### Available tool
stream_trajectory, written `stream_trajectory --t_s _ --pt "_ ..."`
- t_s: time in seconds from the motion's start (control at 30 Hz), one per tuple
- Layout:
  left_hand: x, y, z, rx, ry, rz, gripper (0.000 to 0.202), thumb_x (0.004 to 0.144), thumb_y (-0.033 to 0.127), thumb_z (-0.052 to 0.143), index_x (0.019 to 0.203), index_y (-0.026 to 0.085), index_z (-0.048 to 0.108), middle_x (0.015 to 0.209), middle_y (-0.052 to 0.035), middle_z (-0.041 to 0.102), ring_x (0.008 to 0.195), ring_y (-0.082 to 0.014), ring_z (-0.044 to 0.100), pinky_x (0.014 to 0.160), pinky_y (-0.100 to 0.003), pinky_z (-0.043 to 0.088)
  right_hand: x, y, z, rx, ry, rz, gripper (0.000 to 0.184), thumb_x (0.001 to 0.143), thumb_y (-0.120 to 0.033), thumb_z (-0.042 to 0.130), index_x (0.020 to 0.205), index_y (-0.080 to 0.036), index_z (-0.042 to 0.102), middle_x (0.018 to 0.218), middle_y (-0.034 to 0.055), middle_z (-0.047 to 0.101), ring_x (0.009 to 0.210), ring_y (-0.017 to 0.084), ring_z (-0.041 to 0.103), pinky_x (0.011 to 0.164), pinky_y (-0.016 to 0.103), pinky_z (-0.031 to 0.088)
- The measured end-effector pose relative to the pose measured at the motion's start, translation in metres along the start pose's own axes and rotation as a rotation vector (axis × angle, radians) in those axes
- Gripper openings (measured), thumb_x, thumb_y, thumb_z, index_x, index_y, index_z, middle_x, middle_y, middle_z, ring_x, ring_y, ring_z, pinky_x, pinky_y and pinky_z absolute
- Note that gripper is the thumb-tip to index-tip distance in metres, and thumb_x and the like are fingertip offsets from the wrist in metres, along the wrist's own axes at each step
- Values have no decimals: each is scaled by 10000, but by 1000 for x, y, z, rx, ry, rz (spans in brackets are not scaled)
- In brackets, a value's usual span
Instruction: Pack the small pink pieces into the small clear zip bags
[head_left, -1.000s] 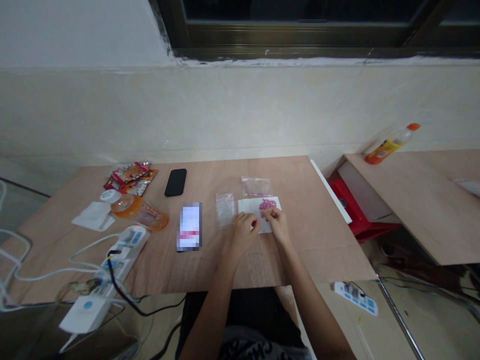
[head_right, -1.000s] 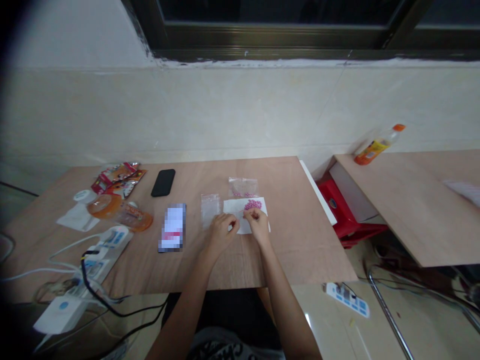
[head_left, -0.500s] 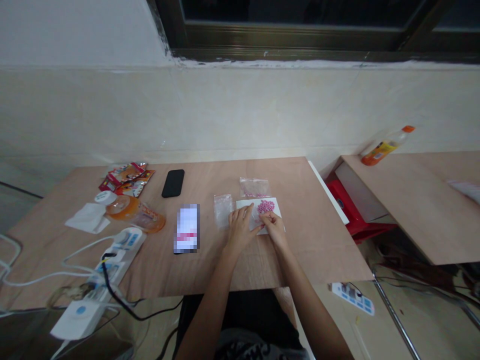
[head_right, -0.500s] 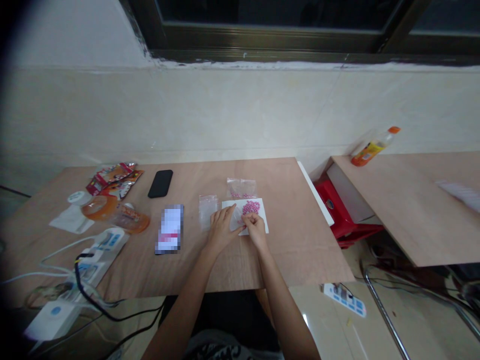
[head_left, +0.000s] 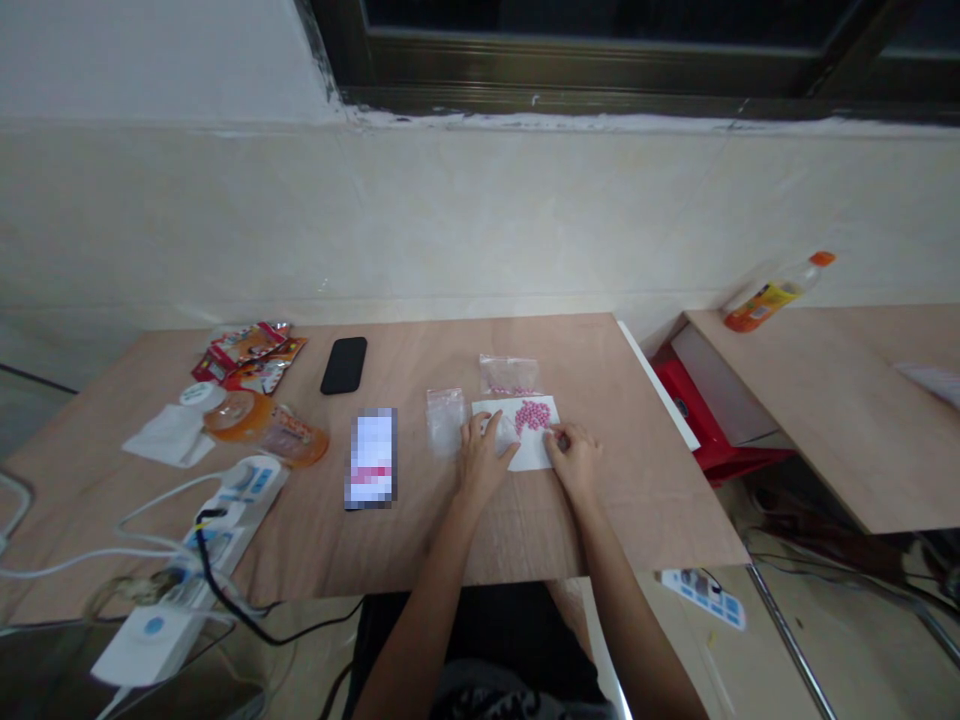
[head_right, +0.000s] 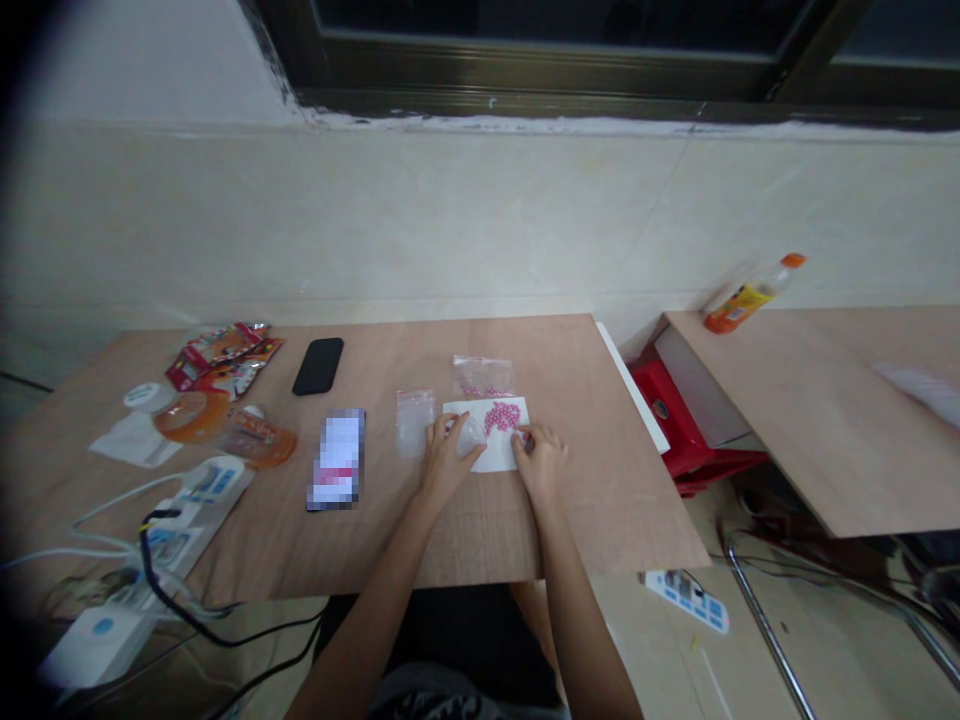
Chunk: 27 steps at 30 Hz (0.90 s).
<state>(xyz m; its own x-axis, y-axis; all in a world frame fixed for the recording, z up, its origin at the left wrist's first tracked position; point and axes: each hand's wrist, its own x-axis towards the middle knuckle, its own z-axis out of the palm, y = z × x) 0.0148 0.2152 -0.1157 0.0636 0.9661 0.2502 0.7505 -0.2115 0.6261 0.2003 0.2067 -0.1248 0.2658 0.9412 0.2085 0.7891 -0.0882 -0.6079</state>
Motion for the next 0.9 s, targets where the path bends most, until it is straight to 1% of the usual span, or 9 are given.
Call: stream_trajectory --t_s 0.1,0.2,0.43,0.53,0.63,0.73,0.8,0.9 --pt "-1 -4 7 -77 -5 -39 588 768 335 713 1312 232 513 1219 -86 546 1142 -265 488 1016 -411 429 0 -3 0 -64 -14 -6 300 868 -398 494 966 -202 700 890 51 683 906 218 554 766 310 268" --pt "-2 -8 11 -107 -21 -40 576 773 331 709 1305 226 516 1215 -84 570 1140 -262 495 1018 -417 423 3 -6 0 -96 -23 -3 292 878 -397 496 949 -205 704 866 50 679 891 215 544 753 308 251" --pt "-3 -10 12 -118 -25 -9 531 781 337 704 1278 241 543 1206 -76 587 1134 -260 509 1005 -426 426 6 -8 2 -109 -12 -13 305 895 -393 476 885 -193 707 848 61 683 872 219 541 745 311 246" --pt "-4 -9 12 -119 -27 -10 526 772 324 717 1265 239 554 1189 -73 593 1124 -257 511 998 -422 431 5 -9 3 -55 1 -21 326 897 -427 479 888 -199 711 815 52 677 848 214 546 747 310 259" --pt "-4 -11 13 -115 -27 -1 538 757 311 734 1259 231 558 1177 -70 596 1108 -251 508 995 -409 432 2 -13 5 52 -8 -45 359 897 -474 481 883 -203 717 786 44 673 804 202 551 751 307 286" --pt "-4 -13 15 -110 -27 23 543 752 303 741 1259 232 559 1163 -62 595 1104 -244 503 999 -400 426 -1 -19 7 147 -73 -107 368 897 -496 488 868 -213 722 776 36 679 773 189 560 759 309 308" --pt "-5 -13 15 -108 -22 31 541 755 304 739 1259 236 558 1157 -59 594 1100 -240 505 997 -395 426 -3 -23 8 172 -122 -149 366 896 -500 492 862 -221 725 785 35 689 774 188 568 765 313 316" --pt "-5 -12 13 -106 -22 27 541 753 309 740 1258 234 560 1153 -56 594 1091 -240 510 990 -392 431 -4 -22 9 189 -124 -154 372 899 -496 481 869 -220 728 823 46 701 791 192 578 771 317 334"
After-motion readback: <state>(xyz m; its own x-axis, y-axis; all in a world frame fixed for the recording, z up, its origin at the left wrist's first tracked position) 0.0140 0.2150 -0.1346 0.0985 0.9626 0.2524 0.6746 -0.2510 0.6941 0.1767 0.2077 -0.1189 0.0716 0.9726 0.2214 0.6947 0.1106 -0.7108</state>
